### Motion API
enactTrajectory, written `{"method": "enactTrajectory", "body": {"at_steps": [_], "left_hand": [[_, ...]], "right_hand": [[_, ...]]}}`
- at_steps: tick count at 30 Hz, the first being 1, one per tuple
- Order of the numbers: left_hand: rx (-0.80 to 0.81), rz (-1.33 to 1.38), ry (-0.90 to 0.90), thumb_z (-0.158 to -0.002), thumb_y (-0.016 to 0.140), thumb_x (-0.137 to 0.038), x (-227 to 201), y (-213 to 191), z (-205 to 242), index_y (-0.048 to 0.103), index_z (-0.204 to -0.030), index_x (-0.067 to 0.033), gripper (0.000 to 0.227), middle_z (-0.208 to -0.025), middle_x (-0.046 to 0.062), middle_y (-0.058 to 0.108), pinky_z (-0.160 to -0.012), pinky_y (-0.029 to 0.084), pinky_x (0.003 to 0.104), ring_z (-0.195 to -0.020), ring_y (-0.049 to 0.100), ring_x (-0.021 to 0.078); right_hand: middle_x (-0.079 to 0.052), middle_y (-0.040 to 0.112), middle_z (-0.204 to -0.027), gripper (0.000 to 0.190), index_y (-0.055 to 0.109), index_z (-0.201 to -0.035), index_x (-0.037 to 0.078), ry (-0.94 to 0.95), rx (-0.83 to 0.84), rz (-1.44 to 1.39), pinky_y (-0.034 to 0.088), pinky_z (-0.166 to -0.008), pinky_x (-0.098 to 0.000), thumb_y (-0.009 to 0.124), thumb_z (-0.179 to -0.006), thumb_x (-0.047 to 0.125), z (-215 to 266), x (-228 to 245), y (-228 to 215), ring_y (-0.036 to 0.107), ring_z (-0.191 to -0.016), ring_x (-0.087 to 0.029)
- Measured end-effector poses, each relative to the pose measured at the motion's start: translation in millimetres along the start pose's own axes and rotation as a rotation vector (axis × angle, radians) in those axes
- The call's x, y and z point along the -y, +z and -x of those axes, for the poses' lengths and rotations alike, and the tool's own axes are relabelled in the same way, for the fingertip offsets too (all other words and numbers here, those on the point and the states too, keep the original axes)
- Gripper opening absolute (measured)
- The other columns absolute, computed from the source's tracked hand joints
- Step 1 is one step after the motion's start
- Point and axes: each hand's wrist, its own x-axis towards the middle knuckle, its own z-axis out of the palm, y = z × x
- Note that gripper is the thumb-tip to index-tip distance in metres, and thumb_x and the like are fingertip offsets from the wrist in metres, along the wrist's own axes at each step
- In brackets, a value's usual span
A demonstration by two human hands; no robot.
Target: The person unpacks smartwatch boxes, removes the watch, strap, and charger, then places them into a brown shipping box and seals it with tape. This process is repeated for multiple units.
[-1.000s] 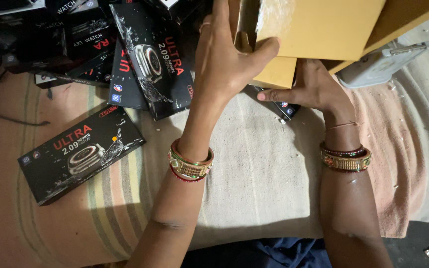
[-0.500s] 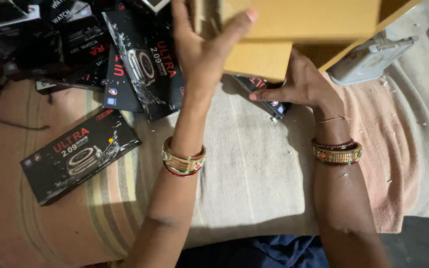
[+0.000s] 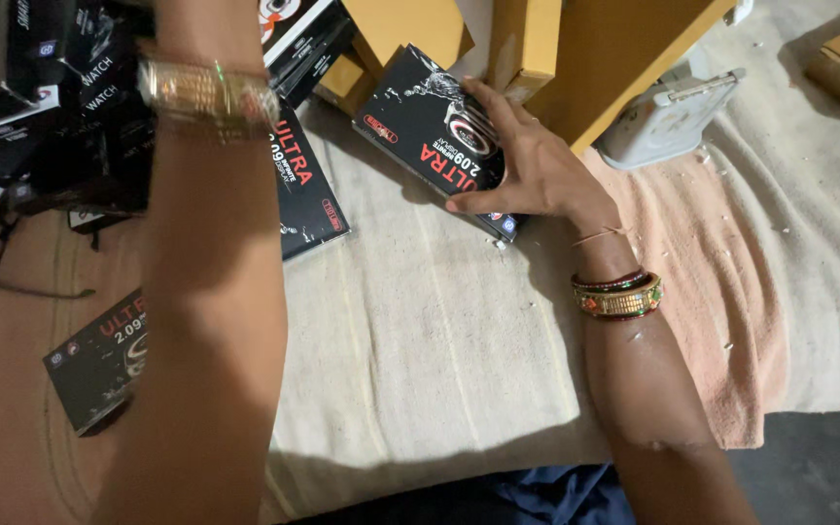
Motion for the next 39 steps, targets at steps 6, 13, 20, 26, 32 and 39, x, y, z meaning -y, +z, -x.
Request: {"method": "enactTrajectory", "body": {"at_steps": [6,13,20,26,32,39], "left_hand": [[0.066,-0.128,0.031,-0.096,0.076,-0.004,-12.3,-22.3,-3.2,0.051,-0.127,-0.0018,0.041,-0.117,0.004,0.057,-0.094,0.054,0.032,-0.107,0.056,0.0147],[0.028,0.204,0.038,-0.086,0.070,-0.003,-0.5,-24.2,99.4,0.050,-0.134,-0.0021,0.052,-0.118,0.008,0.057,-0.094,0.058,0.039,-0.110,0.059,0.0204],[0.360,0.216,-0.613,-0.076,0.082,-0.018,0.5,-13.4,104.0,0.048,-0.132,-0.0052,0.067,-0.126,0.012,0.058,-0.093,0.063,0.046,-0.118,0.064,0.0277],[0.357,0.380,-0.669,-0.077,0.082,-0.013,15.3,-17.7,111.7,0.058,-0.119,-0.0003,0.050,-0.120,0.017,0.064,-0.094,0.061,0.046,-0.111,0.066,0.0293],[0.301,0.715,-0.804,-0.078,0.079,-0.017,35.4,-13.6,121.0,0.069,-0.094,0.0026,0.027,-0.107,0.019,0.071,-0.101,0.058,0.042,-0.104,0.072,0.0268],[0.233,0.798,-0.760,-0.079,0.080,-0.019,30.2,-7.4,136.0,0.063,-0.111,-0.0035,0.039,-0.101,0.009,0.064,-0.091,0.056,0.039,-0.095,0.066,0.0222]], "right_hand": [[-0.033,0.049,-0.146,0.133,0.028,-0.159,0.004,-0.040,-0.047,0.275,0.050,-0.096,-0.0521,0.091,-0.054,0.056,-0.9,18.5,10.5,0.058,-0.117,-0.050],[-0.023,0.062,-0.148,0.098,0.045,-0.156,0.005,-0.048,0.074,-0.337,0.052,-0.113,-0.0425,0.081,-0.076,0.047,5.1,8.9,-4.2,0.065,-0.132,-0.035],[-0.018,0.071,-0.126,0.093,0.053,-0.151,0.009,0.128,0.258,-0.350,0.054,-0.102,-0.0385,0.081,-0.067,0.038,4.0,6.5,-19.6,0.070,-0.113,-0.028],[-0.018,0.070,-0.132,0.080,0.057,-0.148,0.002,0.033,0.298,-0.469,0.050,-0.108,-0.0358,0.079,-0.077,0.032,5.7,7.1,-22.4,0.066,-0.122,-0.025],[-0.014,0.067,-0.127,0.082,0.052,-0.151,-0.002,0.114,0.195,-0.724,0.052,-0.101,-0.0307,0.072,-0.082,0.036,9.8,9.8,-22.0,0.065,-0.112,-0.022],[-0.010,0.063,-0.132,0.084,0.046,-0.153,-0.004,0.117,0.136,-0.861,0.049,-0.105,-0.0263,0.070,-0.086,0.041,12.9,-2.6,-3.7,0.060,-0.120,-0.019]]}}
